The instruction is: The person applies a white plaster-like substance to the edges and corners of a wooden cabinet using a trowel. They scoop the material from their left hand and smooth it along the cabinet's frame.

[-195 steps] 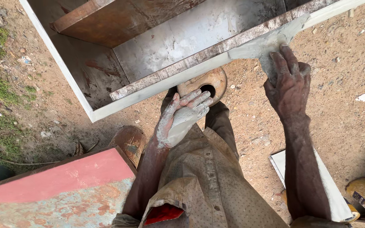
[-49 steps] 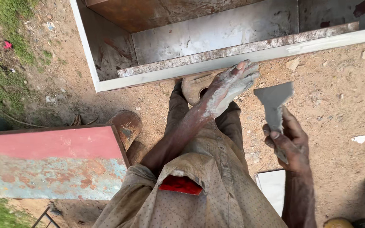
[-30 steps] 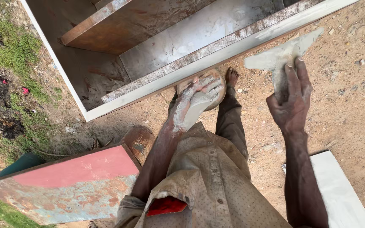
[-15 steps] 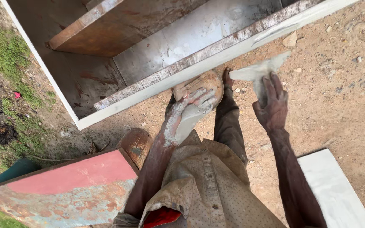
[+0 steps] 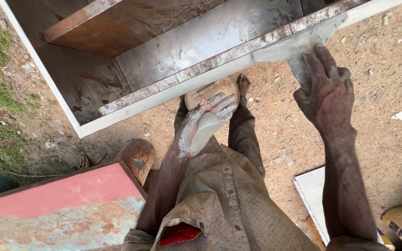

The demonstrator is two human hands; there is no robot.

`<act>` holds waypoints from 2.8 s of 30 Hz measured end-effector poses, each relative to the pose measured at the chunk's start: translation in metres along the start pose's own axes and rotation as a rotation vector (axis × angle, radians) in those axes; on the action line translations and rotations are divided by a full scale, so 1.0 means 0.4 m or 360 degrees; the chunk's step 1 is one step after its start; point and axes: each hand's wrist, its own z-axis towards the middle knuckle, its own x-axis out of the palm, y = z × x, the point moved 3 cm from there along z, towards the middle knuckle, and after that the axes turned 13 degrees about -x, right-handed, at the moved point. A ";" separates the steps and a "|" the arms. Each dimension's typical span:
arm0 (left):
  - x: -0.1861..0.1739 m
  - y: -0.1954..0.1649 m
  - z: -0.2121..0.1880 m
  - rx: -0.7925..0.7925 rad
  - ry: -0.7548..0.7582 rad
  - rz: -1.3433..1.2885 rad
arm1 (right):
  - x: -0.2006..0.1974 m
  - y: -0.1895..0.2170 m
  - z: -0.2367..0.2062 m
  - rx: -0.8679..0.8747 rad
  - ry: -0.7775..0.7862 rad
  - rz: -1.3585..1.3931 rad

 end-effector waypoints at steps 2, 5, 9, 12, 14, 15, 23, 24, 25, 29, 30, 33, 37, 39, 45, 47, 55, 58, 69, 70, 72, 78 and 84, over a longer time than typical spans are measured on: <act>-0.002 -0.008 -0.008 0.0019 -0.0037 -0.0001 | -0.002 -0.005 0.007 0.0039 0.0076 -0.0006; -0.006 -0.012 -0.011 0.0036 -0.0025 0.0013 | -0.002 -0.009 0.014 -0.0030 0.0030 -0.0113; -0.016 -0.007 0.000 0.0024 -0.0022 -0.0059 | 0.027 -0.025 0.010 -0.0055 -0.0004 -0.0201; -0.019 -0.005 0.008 0.0015 -0.0009 -0.0009 | 0.071 -0.047 -0.016 0.0036 0.0011 -0.0173; -0.017 -0.004 0.010 0.0026 -0.0016 0.0083 | 0.110 -0.052 -0.064 0.0104 0.0107 0.0021; -0.013 -0.008 0.014 0.0022 0.0032 0.0066 | 0.134 -0.055 -0.078 0.0165 0.0195 0.0216; 0.006 -0.004 0.041 -0.0019 -0.0097 0.0184 | 0.129 -0.082 -0.121 0.0038 -0.0414 0.0299; 0.010 -0.003 0.039 -0.0015 -0.0057 0.0175 | 0.119 -0.088 -0.119 0.0041 -0.0423 0.0248; 0.016 -0.004 0.036 0.0007 -0.0011 0.0167 | 0.114 -0.090 -0.117 0.0042 -0.0425 0.0248; 0.027 -0.008 0.025 -0.0006 -0.0034 0.0055 | 0.107 -0.095 -0.120 0.0014 -0.0532 0.0201; 0.029 -0.009 0.024 0.0010 -0.0066 0.0101 | 0.112 -0.097 -0.119 0.0000 -0.0575 0.0177; 0.029 -0.012 0.025 0.0041 -0.0132 0.0180 | 0.152 -0.124 -0.100 -0.0016 -0.0630 0.0138; 0.024 -0.005 0.030 0.0018 -0.0107 0.0095 | 0.238 -0.171 -0.057 -0.0096 -0.0774 0.0159; 0.023 0.001 0.033 0.0006 -0.0098 0.0067 | 0.287 -0.182 -0.054 -0.0070 -0.0772 0.0208; 0.044 0.003 0.048 0.0005 -0.0061 0.0226 | 0.305 -0.174 -0.115 0.0027 -0.0501 0.0269; 0.047 0.009 0.050 -0.0057 -0.0062 0.0156 | 0.236 -0.182 -0.116 0.0017 -0.0627 0.0243; 0.011 0.017 0.052 0.0009 0.0027 -0.0006 | 0.004 -0.130 -0.037 0.0068 -0.0074 0.0057; -0.003 0.000 0.035 0.0008 0.0048 0.0002 | -0.025 -0.110 -0.004 0.0030 -0.0023 0.0007; -0.024 -0.045 0.002 0.0124 -0.0090 0.0120 | 0.004 -0.142 0.006 0.0073 0.0064 -0.0064; -0.020 -0.043 0.006 0.0129 -0.0037 0.0077 | 0.014 -0.149 0.000 0.0102 0.0052 -0.0037; -0.014 -0.030 0.000 0.0108 -0.0043 -0.0009 | 0.037 -0.152 -0.042 0.0190 0.0049 0.0036; 0.014 -0.038 0.022 0.0074 0.0139 -0.0040 | 0.065 -0.148 -0.112 -0.0012 -0.0056 0.0303; 0.006 -0.040 0.018 0.0138 0.0145 0.0050 | 0.010 -0.134 -0.060 0.0208 -0.0012 -0.0001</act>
